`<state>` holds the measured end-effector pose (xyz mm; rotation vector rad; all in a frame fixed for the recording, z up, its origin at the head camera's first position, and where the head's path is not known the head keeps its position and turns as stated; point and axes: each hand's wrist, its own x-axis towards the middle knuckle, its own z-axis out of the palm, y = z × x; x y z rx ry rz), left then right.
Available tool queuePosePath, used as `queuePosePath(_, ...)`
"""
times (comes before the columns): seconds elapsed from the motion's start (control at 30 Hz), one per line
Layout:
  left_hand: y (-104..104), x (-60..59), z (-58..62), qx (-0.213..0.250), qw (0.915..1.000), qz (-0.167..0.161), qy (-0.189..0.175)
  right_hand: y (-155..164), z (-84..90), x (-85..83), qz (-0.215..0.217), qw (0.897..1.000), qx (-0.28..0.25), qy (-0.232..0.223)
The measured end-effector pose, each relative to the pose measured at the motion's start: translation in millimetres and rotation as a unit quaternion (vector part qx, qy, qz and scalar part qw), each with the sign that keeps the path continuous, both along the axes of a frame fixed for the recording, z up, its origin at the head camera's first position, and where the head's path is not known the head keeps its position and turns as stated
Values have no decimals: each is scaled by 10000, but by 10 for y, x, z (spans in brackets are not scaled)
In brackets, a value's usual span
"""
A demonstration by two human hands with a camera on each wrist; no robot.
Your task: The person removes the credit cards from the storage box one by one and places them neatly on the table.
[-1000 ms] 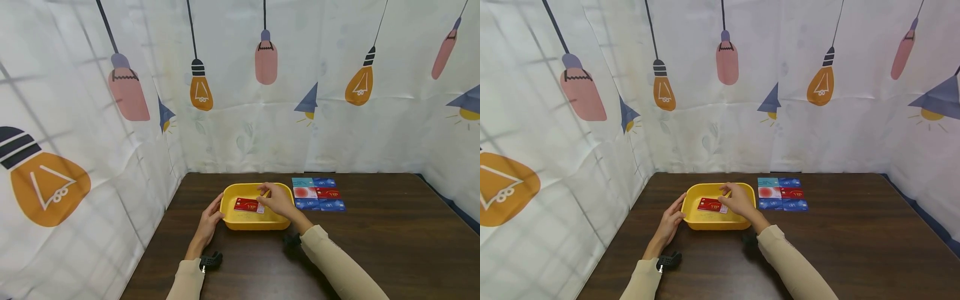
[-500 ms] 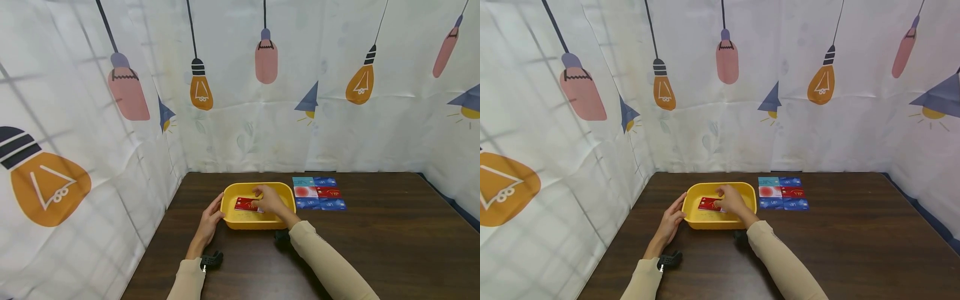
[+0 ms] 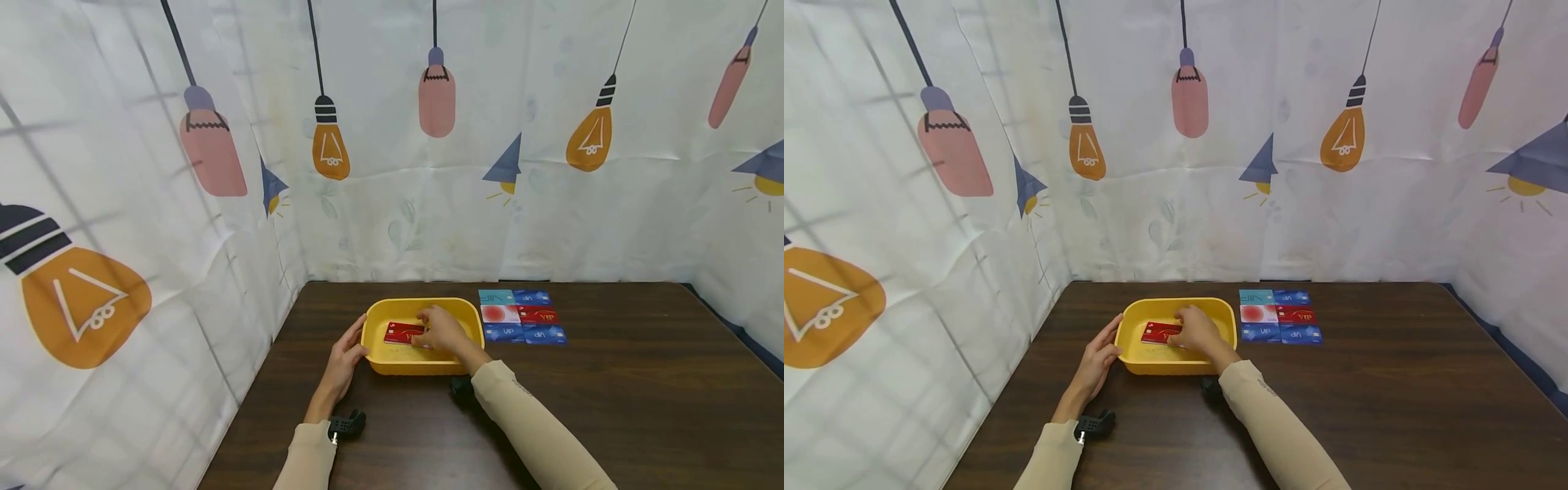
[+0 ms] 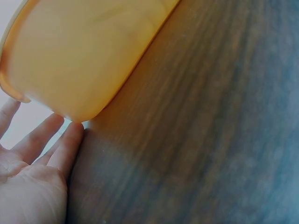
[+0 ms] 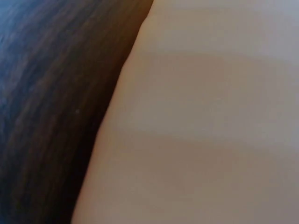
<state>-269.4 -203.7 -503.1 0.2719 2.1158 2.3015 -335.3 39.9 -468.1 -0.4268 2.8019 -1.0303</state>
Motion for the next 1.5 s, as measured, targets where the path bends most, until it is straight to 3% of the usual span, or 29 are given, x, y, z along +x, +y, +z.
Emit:
queuePosePath(0.3, -10, -22, -15, -44, 9999, 33, 94, -11, 34, 30, 27, 9989, 471, 33)
queuePosePath(0.5, -9, -26, -28, -153, 9997, 32, 177, -6, 37, 36, -28, 9991, 416, -111)
queuePosePath(1.03, -8, -7, -25, -43, 10000, -28, 64, 4, 15, 23, 84, 9985, 522, 140)
queuePosePath(1.5, -7, -11, -23, -4, 10000, -31, 44, 4, 31, 7, 216, 9989, 246, 323)
